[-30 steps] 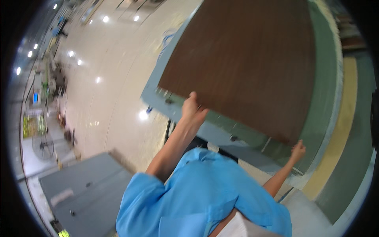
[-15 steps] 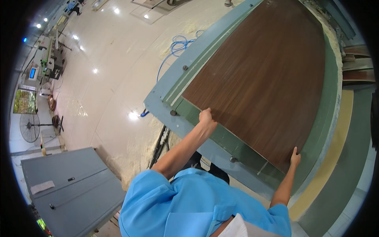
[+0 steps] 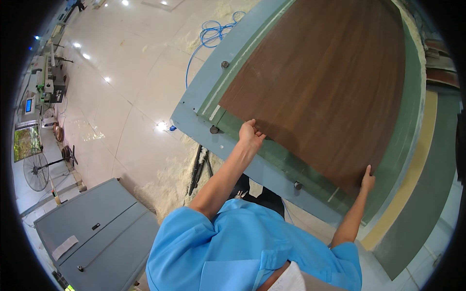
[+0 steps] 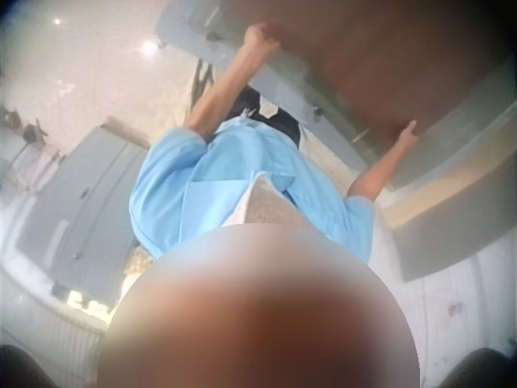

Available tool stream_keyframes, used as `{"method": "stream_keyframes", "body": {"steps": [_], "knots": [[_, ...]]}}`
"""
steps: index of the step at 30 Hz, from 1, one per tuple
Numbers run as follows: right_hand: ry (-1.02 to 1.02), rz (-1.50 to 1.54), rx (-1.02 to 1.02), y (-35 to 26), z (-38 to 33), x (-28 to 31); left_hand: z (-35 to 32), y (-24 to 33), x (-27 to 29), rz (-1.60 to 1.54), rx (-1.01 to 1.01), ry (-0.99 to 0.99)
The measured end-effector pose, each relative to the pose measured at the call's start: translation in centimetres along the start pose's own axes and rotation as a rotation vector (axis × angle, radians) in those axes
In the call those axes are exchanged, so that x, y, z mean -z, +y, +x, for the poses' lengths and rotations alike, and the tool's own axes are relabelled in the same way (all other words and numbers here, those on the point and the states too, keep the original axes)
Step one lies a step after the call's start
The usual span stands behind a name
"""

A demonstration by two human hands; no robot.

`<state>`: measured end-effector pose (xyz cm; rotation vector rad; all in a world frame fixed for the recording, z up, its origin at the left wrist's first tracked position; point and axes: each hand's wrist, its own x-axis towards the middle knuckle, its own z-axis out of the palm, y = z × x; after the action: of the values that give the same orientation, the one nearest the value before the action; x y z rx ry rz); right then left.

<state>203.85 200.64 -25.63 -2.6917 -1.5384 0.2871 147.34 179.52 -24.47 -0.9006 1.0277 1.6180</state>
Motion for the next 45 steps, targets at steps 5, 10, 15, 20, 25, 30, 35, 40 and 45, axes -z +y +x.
{"method": "stream_keyframes", "body": {"steps": [5, 10, 15, 20, 25, 30, 35, 40, 45], "knots": [[0.033, 0.005, 0.016, -0.6, -3.2, -1.6, 0.3, 3.7, 1.6, 0.017, -0.033, -0.002], [0.080, 0.037, 0.013, -1.1, -5.9, -2.5, 0.8, 5.2, 3.1, 0.028, -0.040, 0.118], [0.051, 0.122, 0.046, -1.2, -6.7, -1.5, -2.4, 8.5, 5.6, 0.447, -0.166, -0.093], [0.080, 0.414, 0.009, -0.3, -6.6, -3.2, -1.2, 20.2, 2.2, 1.154, -1.207, -0.187], [0.246, 0.138, -0.112, 0.1, -6.2, -5.7, 11.1, 23.5, -12.9, 1.505, -1.264, -0.547], [0.273, 0.147, -0.126, 0.1, -6.4, -5.4, 15.5, 21.3, -21.0, 1.809, -1.299, -0.521], [0.247, 0.191, -0.088, 1.0, -6.5, -5.3, 18.0, 22.5, -21.0, 1.881, -1.369, -0.645], [0.261, 0.250, -0.176, 2.0, -6.6, -5.9, 19.6, 23.5, -19.7, 1.659, -1.171, -0.821], [0.226, 0.284, -0.143, 3.7, -8.3, -5.7, 18.0, 23.4, -17.7, 1.660, -1.175, -0.796]]}}
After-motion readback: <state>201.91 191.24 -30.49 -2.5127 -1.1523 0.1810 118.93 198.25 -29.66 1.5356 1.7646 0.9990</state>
